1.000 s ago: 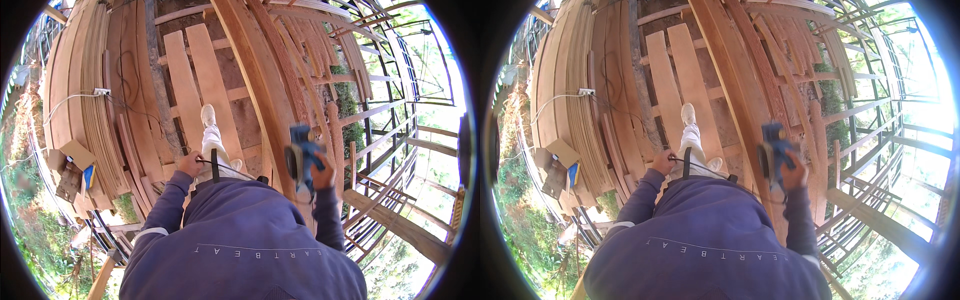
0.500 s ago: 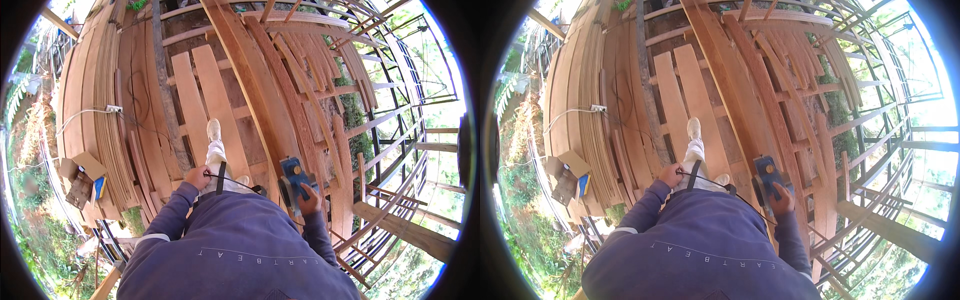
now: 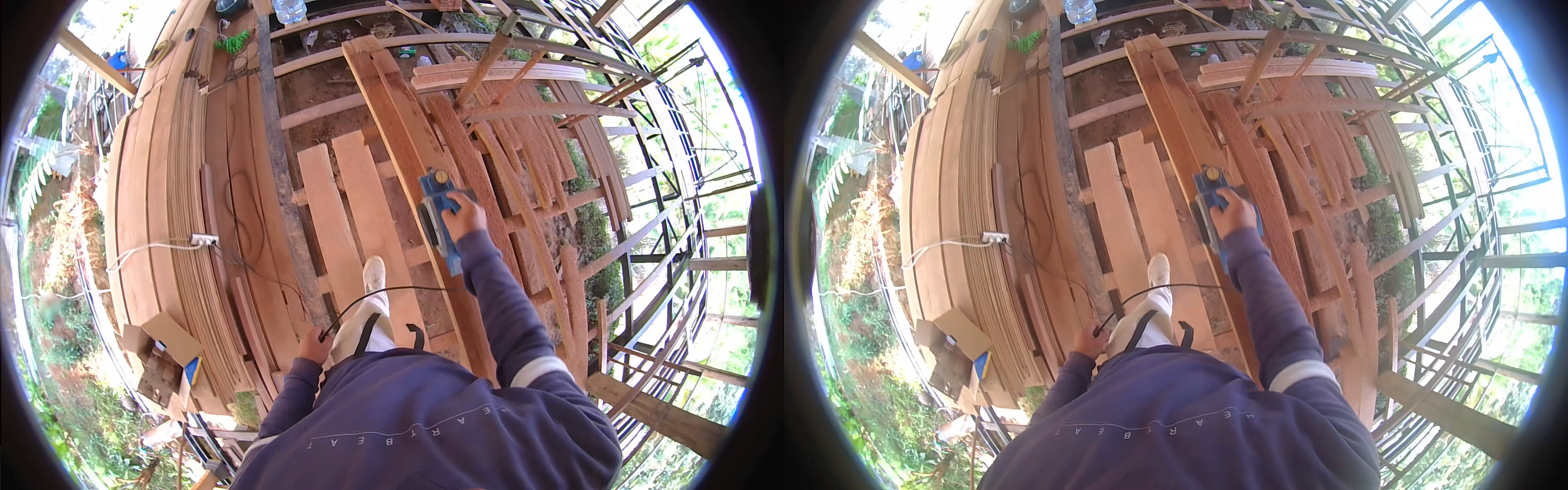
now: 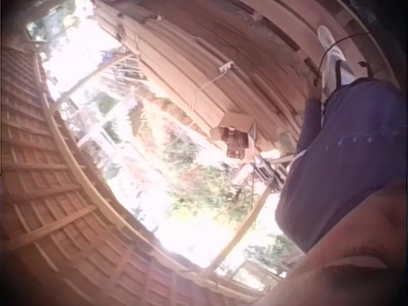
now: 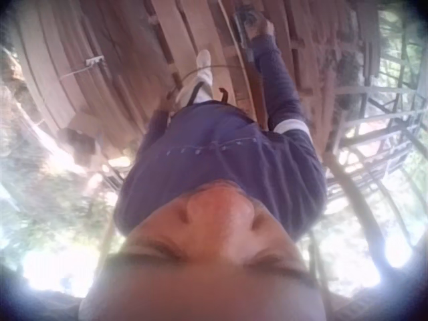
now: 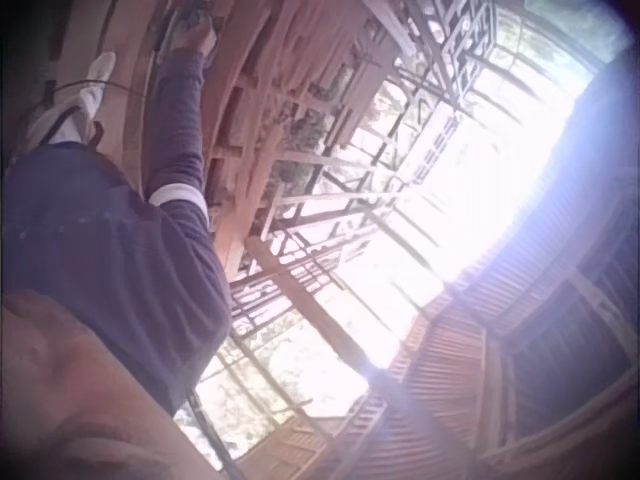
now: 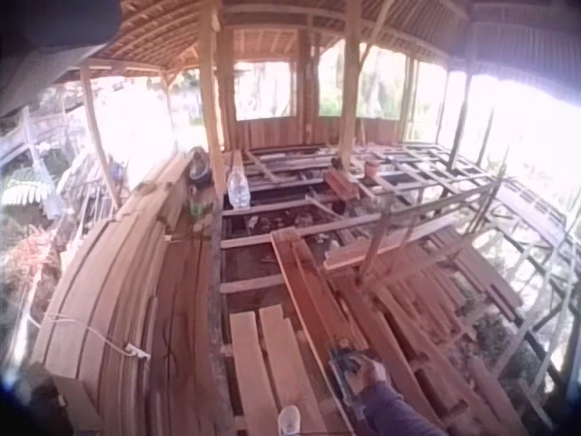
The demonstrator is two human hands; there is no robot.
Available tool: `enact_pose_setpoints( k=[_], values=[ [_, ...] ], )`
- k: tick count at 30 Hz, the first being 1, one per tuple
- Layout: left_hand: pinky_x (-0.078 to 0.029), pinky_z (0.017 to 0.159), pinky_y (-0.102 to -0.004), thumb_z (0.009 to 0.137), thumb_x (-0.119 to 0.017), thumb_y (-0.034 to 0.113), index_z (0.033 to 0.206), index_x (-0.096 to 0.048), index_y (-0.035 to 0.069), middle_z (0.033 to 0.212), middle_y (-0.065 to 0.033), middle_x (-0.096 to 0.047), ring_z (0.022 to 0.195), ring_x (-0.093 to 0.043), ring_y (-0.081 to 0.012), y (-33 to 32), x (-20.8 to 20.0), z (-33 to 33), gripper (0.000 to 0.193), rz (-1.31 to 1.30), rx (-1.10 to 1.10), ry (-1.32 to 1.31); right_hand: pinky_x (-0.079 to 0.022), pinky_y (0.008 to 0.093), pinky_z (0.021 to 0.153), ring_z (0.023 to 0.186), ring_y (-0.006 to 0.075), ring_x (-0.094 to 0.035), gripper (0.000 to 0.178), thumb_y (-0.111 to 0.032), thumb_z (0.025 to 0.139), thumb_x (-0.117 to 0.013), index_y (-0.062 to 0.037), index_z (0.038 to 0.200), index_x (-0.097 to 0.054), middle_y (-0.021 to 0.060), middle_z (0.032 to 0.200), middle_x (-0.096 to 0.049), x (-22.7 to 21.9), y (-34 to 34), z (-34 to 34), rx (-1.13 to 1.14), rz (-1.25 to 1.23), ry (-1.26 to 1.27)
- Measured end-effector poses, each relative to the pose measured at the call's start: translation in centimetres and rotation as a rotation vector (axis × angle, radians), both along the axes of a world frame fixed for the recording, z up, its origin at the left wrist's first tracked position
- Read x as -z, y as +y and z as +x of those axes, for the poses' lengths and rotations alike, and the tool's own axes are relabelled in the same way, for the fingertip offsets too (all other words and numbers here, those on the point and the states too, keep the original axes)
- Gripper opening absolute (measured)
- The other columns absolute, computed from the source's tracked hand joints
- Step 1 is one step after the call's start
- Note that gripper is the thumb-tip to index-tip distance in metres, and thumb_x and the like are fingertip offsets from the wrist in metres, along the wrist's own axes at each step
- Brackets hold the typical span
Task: The person uses a nail gun to fasten wooden planks onto a curved wooden structure. They repeatedly pick up planks, position them against the frame, and secure them with the nail gun. The person also uses a small block of wood to adjust the fit of the planks.
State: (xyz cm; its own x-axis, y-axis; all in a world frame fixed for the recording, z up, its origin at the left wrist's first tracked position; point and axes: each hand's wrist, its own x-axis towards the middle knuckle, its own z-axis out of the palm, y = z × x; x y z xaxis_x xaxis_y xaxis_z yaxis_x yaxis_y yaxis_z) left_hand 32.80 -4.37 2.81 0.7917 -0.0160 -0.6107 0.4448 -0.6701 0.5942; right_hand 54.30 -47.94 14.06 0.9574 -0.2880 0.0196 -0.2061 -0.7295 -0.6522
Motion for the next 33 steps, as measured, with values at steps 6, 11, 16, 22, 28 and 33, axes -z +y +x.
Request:
enact_pose_setpoints(
  k=[6,11,16,22,28,33],
  values=[
    [-0.050,0.066,-0.0396,0.082,-0.067,0.027,0.092,-0.064,0.002,0.077,-0.0163,-0.066,0.072,-0.066,-0.0297,1.6,-4.2,9.1,0.027,0.089,0.079,-0.066,-0.053,0.0399,0.088,0.100,0.0358,-0.067,0.035,-0.020,0.078,-0.070,-0.0122,0.112,-0.069,0.0189,0.106,-0.070,0.0,-0.1,13.3,0.091,0.009,-0.011],
    [-0.052,0.072,-0.0382,0.079,-0.066,0.022,0.098,-0.066,0.003,0.084,-0.0175,-0.068,0.078,-0.068,-0.0290,1.9,-1.2,14.7,0.027,-0.011,0.410,0.075,-0.054,0.0337,0.080,0.086,0.0270,-0.070,0.037,-0.022,0.081,-0.075,-0.0086,0.116,-0.068,0.0176,0.096,-0.071,-7.0,-2.9,3.7,0.204,0.112,-0.125],
    [-0.051,0.083,-0.0464,0.080,-0.060,0.018,0.102,-0.063,0.000,0.094,-0.0231,-0.064,0.093,-0.062,-0.0403,-6.1,4.1,21.1,0.028,0.114,0.969,-0.064,-0.042,0.0219,0.046,0.051,0.0060,-0.053,0.033,-0.017,0.089,-0.072,-0.0047,0.119,-0.068,0.0016,0.076,-0.063,-12.6,-5.1,-16.1,0.695,0.465,-0.099],
    [-0.044,0.097,-0.0462,0.076,-0.071,0.025,0.123,-0.054,0.007,0.117,-0.0190,-0.055,0.113,-0.052,-0.0368,-30.2,-4.4,21.4,0.053,-0.343,1.431,-0.856,-0.044,0.0227,0.045,0.051,0.0075,-0.052,0.031,-0.016,0.092,-0.070,-0.0065,0.121,-0.066,0.0034,0.081,-0.063,-14.3,0.5,-41.7,1.510,0.357,-0.375],
    [-0.048,0.094,-0.0449,0.078,-0.074,0.025,0.109,-0.061,0.014,0.114,-0.0104,-0.058,0.118,-0.053,-0.0315,-41.5,-3.6,15.7,0.036,0.061,2.026,-0.758,-0.042,0.0231,0.043,0.050,0.0078,-0.050,0.031,-0.020,0.092,-0.070,-0.0072,0.121,-0.066,0.0033,0.082,-0.063,-14.5,13.1,-57.9,2.141,0.056,-0.318],
    [-0.053,0.079,-0.0450,0.081,-0.070,0.021,0.096,-0.061,0.013,0.096,-0.0129,-0.062,0.094,-0.063,-0.0336,-42.8,-1.8,16.9,0.019,0.020,2.053,-0.744,-0.041,0.0245,0.041,0.045,0.0080,-0.047,0.031,-0.019,0.089,-0.073,-0.0062,0.116,-0.068,0.0047,0.079,-0.064,-12.0,20.9,-62.6,2.278,-0.048,-0.149]
  ],
)
